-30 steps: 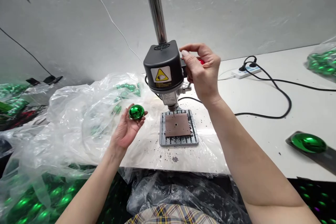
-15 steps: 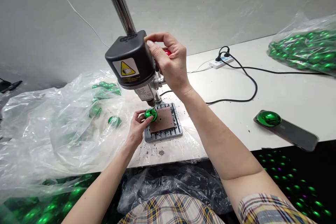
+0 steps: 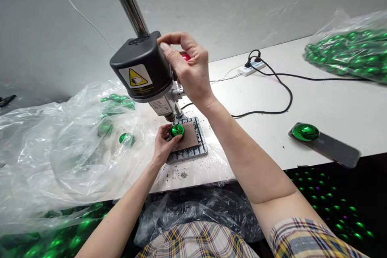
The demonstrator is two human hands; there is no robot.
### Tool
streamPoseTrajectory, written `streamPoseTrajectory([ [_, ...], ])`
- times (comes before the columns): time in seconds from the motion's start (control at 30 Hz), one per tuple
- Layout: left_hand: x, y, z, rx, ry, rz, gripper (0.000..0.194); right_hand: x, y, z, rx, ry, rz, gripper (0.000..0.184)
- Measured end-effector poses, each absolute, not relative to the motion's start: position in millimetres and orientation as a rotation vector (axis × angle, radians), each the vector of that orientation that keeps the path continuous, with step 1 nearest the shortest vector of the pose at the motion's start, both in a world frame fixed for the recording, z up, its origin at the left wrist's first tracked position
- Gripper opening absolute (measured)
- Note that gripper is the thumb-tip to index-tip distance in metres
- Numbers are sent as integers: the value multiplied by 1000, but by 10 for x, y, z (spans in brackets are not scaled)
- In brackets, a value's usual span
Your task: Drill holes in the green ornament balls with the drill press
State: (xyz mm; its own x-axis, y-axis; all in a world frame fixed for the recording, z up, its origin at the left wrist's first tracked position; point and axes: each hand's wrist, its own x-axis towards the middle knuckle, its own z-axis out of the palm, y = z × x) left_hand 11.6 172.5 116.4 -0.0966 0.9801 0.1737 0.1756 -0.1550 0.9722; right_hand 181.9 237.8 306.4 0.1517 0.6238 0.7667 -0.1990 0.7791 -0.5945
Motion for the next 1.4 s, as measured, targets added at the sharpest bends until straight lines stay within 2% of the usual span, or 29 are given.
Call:
streamPoseTrajectory([
  [0.1, 133, 1712, 1134, 1600, 1370, 1300, 53, 1796, 2329, 3093, -394, -1271, 628, 27],
  [0.23, 162, 1706, 1105, 1541, 1281, 1285, 55, 1766, 2237, 3129, -460, -1236, 624, 10],
  [0.5, 179, 1689, 1120, 1433, 1201, 1286, 57, 1829, 2148, 2949, -507, -1320, 426, 34],
  [0.87, 161, 1678, 1107, 1491, 1227, 1271, 54, 1824, 1891, 2610, -440, -1262, 332, 6],
  [1.07, 158, 1675, 1110, 1514, 1226, 1282, 52, 1892, 1884, 2478, -445, -1314, 220, 10],
  [1.27, 147, 1680, 1087, 1547, 1243, 1282, 52, 1897, 1934, 2380, -202, -1340, 118, 35],
  [1.4, 131, 1696, 1039, 1564, 1245, 1279, 51, 1885, 1960, 2353, -130, -1341, 59, 40],
])
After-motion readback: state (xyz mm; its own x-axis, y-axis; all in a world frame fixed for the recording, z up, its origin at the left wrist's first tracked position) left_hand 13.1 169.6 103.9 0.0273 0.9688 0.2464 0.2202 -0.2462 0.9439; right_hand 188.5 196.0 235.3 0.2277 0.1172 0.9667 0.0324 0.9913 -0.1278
